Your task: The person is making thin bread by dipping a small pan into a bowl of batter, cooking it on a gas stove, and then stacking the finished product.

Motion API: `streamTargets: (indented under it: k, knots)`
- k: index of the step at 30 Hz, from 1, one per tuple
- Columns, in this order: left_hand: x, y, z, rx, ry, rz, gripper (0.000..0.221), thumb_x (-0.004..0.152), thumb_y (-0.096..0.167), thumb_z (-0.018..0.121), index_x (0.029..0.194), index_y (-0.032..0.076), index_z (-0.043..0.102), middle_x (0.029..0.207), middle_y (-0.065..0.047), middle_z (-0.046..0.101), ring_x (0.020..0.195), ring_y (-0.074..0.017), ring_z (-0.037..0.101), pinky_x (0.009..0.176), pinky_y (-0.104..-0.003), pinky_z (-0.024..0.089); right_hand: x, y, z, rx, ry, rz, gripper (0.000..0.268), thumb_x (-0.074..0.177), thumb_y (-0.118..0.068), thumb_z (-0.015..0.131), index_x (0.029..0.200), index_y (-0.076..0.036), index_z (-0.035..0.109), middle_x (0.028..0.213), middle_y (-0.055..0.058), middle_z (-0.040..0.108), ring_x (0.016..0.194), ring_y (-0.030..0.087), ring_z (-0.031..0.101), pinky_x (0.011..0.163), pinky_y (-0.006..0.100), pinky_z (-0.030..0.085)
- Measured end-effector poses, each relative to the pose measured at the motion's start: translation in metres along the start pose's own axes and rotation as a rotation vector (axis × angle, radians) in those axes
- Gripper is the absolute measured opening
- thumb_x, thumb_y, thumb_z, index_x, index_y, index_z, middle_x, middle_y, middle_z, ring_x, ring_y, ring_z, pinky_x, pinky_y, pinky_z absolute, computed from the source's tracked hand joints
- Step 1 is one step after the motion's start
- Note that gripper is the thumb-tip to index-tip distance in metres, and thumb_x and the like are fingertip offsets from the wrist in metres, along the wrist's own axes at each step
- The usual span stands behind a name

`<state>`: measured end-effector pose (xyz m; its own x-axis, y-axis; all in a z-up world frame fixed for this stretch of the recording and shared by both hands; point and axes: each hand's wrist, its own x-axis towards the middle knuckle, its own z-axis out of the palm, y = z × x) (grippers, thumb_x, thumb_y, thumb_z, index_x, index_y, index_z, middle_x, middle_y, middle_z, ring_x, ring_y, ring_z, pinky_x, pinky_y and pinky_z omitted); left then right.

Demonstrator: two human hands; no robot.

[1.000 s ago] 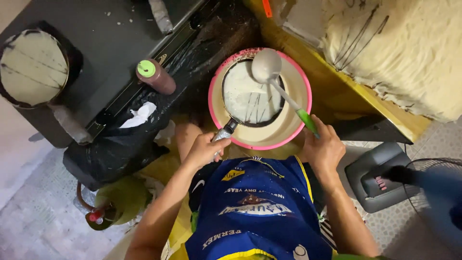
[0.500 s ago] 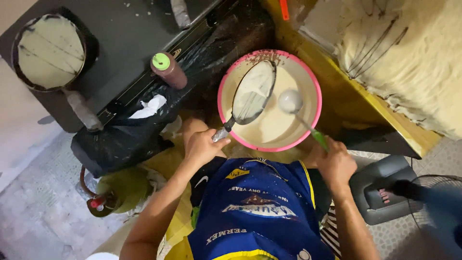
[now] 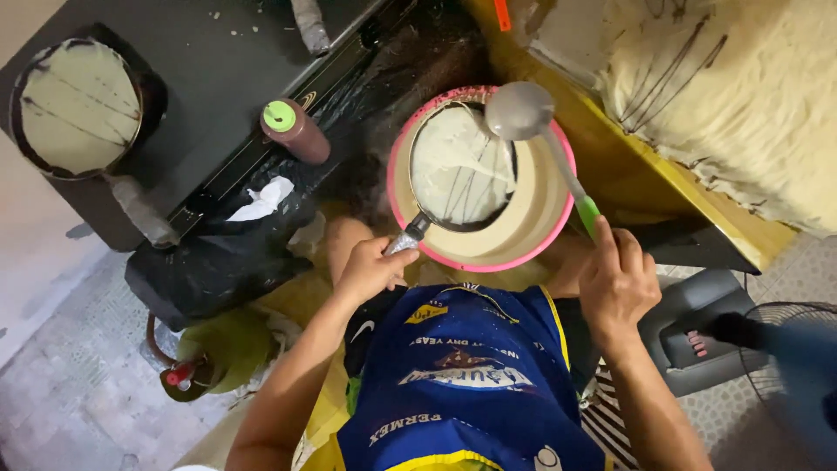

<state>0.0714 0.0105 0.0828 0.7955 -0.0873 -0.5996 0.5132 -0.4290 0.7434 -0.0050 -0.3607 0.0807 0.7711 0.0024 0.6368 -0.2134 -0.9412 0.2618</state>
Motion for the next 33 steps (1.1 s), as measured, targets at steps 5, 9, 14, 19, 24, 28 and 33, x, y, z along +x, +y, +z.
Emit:
streamTargets:
  k: [5, 9, 14, 19, 24, 28, 33]
  knots:
    - [-0.001, -0.006, 0.011, -0.409, -0.112, 0.055, 0.038, 0.083, 0.030, 0.085, 0.078, -0.001, 0.064, 0.053, -0.014, 0.063, 0.034, -0.0159, 0.057, 0.035, -0.026, 0.046, 0.011, 0.004, 0.001, -0.021, 0.134, -0.084, 0.038, 0.099, -0.020, 0.064, 0.128, -0.038, 0.081, 0.111, -0.009, 0.074, 0.081, 0.012, 0.066, 0.076, 0.020, 0.053]
    - [0.001, -0.008, 0.014, -0.446, -0.136, 0.054, 0.037, 0.083, 0.030, 0.085, 0.079, 0.000, 0.064, 0.053, -0.013, 0.063, 0.033, -0.0146, 0.057, 0.034, -0.025, 0.045, 0.025, 0.006, -0.010, 0.017, 0.189, -0.116, 0.035, 0.101, -0.015, 0.063, 0.124, -0.031, 0.083, 0.107, -0.004, 0.074, 0.075, 0.015, 0.064, 0.076, 0.021, 0.054]
    - [0.001, -0.006, 0.014, -0.483, -0.143, 0.078, 0.039, 0.083, 0.032, 0.086, 0.079, 0.000, 0.064, 0.053, -0.014, 0.062, 0.033, -0.0152, 0.056, 0.033, -0.026, 0.044, 0.021, 0.008, -0.008, 0.015, 0.177, -0.104, 0.037, 0.098, -0.014, 0.066, 0.127, -0.030, 0.083, 0.107, -0.003, 0.073, 0.077, 0.016, 0.064, 0.074, 0.025, 0.054]
    - [0.006, -0.011, 0.012, -0.480, -0.142, 0.081, 0.037, 0.083, 0.029, 0.087, 0.077, 0.001, 0.063, 0.051, -0.014, 0.062, 0.032, -0.0159, 0.056, 0.032, -0.025, 0.043, 0.016, 0.011, -0.008, 0.050, 0.118, -0.052, 0.039, 0.098, -0.013, 0.068, 0.132, -0.026, 0.082, 0.110, 0.000, 0.073, 0.079, 0.019, 0.066, 0.075, 0.026, 0.055]
    - [0.005, -0.006, 0.007, -0.429, -0.107, 0.084, 0.037, 0.083, 0.029, 0.086, 0.074, 0.002, 0.062, 0.051, -0.013, 0.062, 0.033, -0.0156, 0.057, 0.034, -0.026, 0.045, 0.002, 0.016, -0.002, 0.124, -0.089, 0.094, 0.054, 0.085, -0.012, 0.081, 0.138, -0.023, 0.078, 0.110, 0.003, 0.072, 0.087, 0.025, 0.072, 0.076, 0.035, 0.059]
    - [-0.007, 0.011, -0.003, 0.364, 0.138, 0.227, 0.043, 0.080, 0.048, 0.080, 0.079, 0.007, 0.069, 0.066, -0.014, 0.071, 0.060, -0.0308, 0.070, 0.058, -0.040, 0.053, -0.001, 0.015, -0.005, 0.110, -0.370, 0.104, 0.049, 0.086, -0.016, 0.077, 0.134, -0.022, 0.076, 0.101, 0.006, 0.072, 0.079, 0.031, 0.072, 0.068, 0.042, 0.058]
    - [0.012, -0.023, 0.011, 1.052, 0.646, 0.844, 0.033, 0.090, 0.051, 0.063, 0.079, 0.020, 0.058, 0.062, -0.001, 0.058, 0.056, -0.0217, 0.067, 0.054, -0.035, 0.055, -0.082, 0.009, 0.066, -0.145, -0.636, 0.010, 0.044, 0.075, -0.048, 0.079, 0.107, -0.017, 0.077, 0.083, 0.002, 0.068, 0.069, 0.022, 0.073, 0.059, 0.037, 0.059]
